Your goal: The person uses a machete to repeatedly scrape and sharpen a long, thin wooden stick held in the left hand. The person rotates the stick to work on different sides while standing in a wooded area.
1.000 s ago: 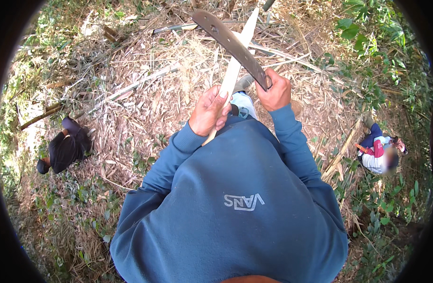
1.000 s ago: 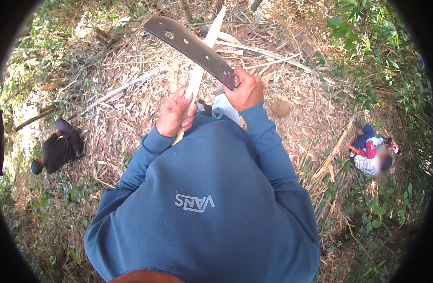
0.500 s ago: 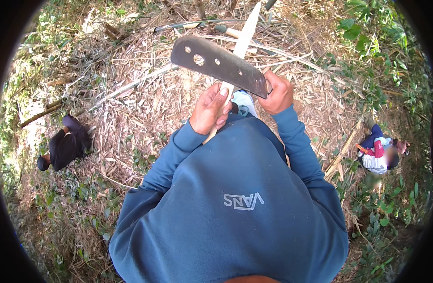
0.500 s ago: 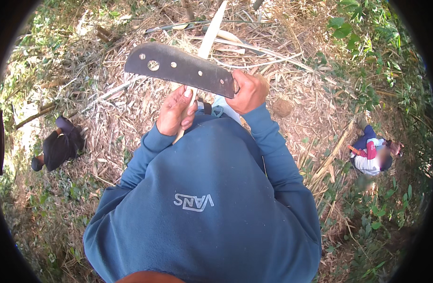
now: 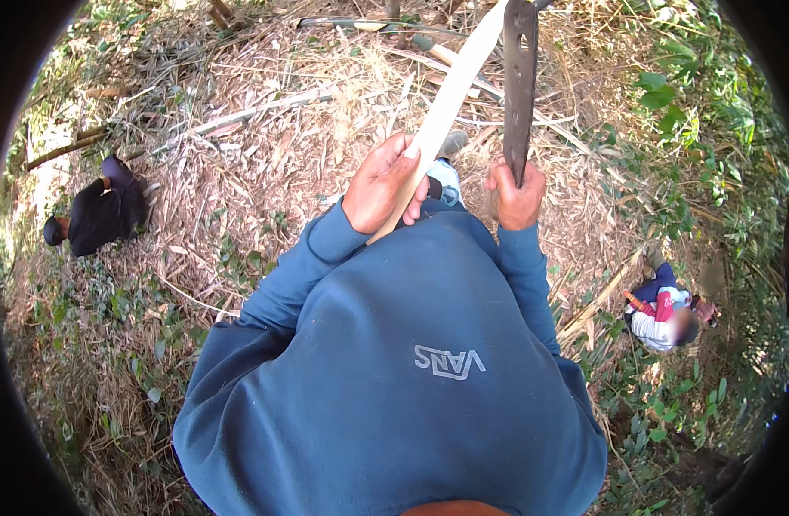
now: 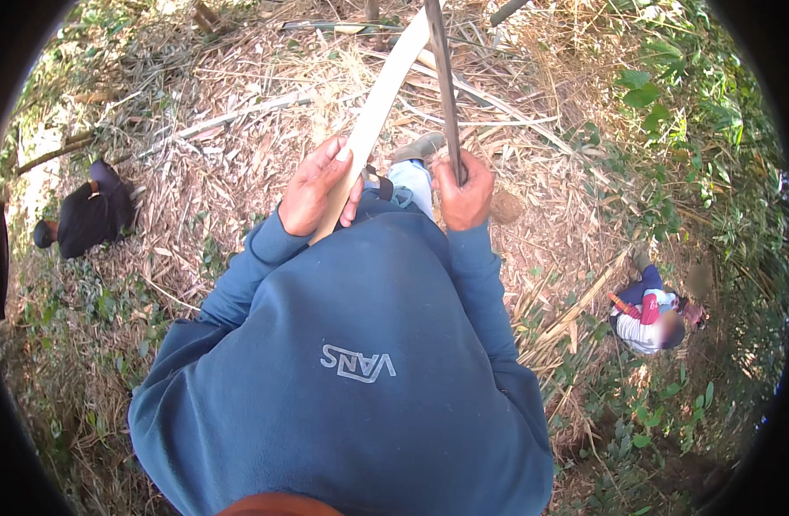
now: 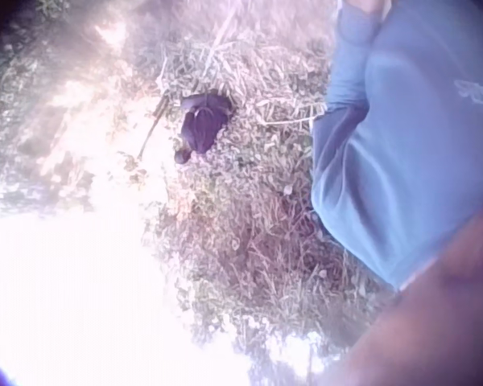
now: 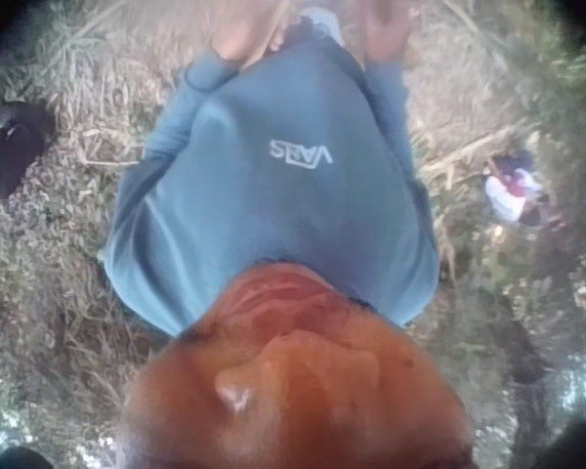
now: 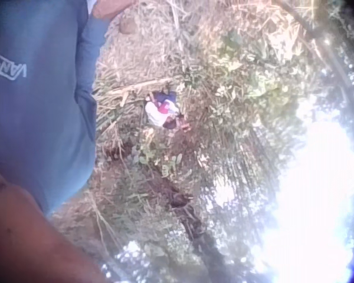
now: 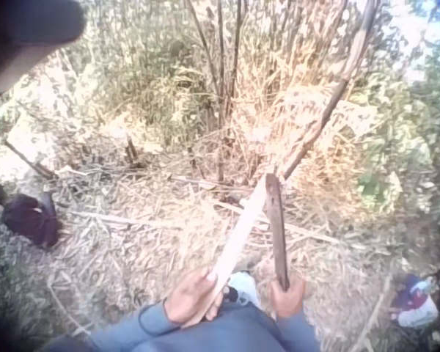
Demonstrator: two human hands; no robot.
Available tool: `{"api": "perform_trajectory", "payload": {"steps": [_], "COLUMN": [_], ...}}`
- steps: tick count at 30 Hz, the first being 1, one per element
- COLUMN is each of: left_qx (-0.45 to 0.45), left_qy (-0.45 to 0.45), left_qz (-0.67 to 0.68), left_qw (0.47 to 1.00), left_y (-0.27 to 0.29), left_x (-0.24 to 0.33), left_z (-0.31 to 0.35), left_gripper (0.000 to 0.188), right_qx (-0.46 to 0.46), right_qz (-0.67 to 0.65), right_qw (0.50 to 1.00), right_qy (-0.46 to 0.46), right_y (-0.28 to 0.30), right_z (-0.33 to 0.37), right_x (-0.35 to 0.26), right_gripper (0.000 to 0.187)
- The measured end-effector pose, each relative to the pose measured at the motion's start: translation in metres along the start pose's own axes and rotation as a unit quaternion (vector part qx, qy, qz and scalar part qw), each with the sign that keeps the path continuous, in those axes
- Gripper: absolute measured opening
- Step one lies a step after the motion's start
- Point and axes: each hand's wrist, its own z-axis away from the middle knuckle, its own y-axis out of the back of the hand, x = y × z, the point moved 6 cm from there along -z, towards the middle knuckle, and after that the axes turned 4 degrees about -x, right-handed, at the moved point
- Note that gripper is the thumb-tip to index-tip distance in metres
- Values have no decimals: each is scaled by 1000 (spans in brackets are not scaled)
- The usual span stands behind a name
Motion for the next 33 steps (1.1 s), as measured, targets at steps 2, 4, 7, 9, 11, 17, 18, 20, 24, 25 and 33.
{"api": "perform_trajectory", "payload": {"steps": [2, 4, 7, 9, 11, 17, 18, 20, 24, 25, 33], "left_qx": [12, 19, 27, 24, 28, 33, 4, -7, -51, -48, 13], "left_qy": [8, 12, 14, 20, 21, -52, -70, -74, -77, -60, 36], "left_qz": [12, 17, 17, 10, 18, 15, -12, -29, 70, 70, 57], "left_qw": [1000, 1000, 999, 999, 999, 998, 997, 997, 993, 995, 998], "left_y": [2, 4, 6, 4, 2, 10, 15, 13, 9, 10, -10], "left_x": [-5, -8, -13, -11, -11, -27, -32, -35, -36, -37, -25], "left_z": [5, 8, 12, 13, 13, 13, 13, 15, 15, 15, 13], "left_gripper": [27, 26, 29, 31, 26, 33, 35, 39, 29, 30, 26], "right_qx": [-19, -40, -70, -80, -91, -120, -112, -90, -54, -50, -8], "right_qz": [8, 14, 61, 103, 163, 234, 247, 268, 297, 304, 311], "right_qw": [1000, 999, 995, 991, 981, 942, 937, 927, 910, 907, 912], "right_qy": [-9, 3, 20, 37, 57, 208, 220, 246, 283, 287, 269], "right_y": [-6, -12, -22, -23, -25, -47, -47, -47, -44, -44, -33], "right_z": [13, 21, 26, 27, 28, 33, 33, 32, 25, 25, 6], "right_x": [4, 9, 0, -2, -7, -36, -41, -46, -48, -50, -56], "right_gripper": [13, 12, 11, 11, 13, 18, 19, 22, 28, 30, 32]}}
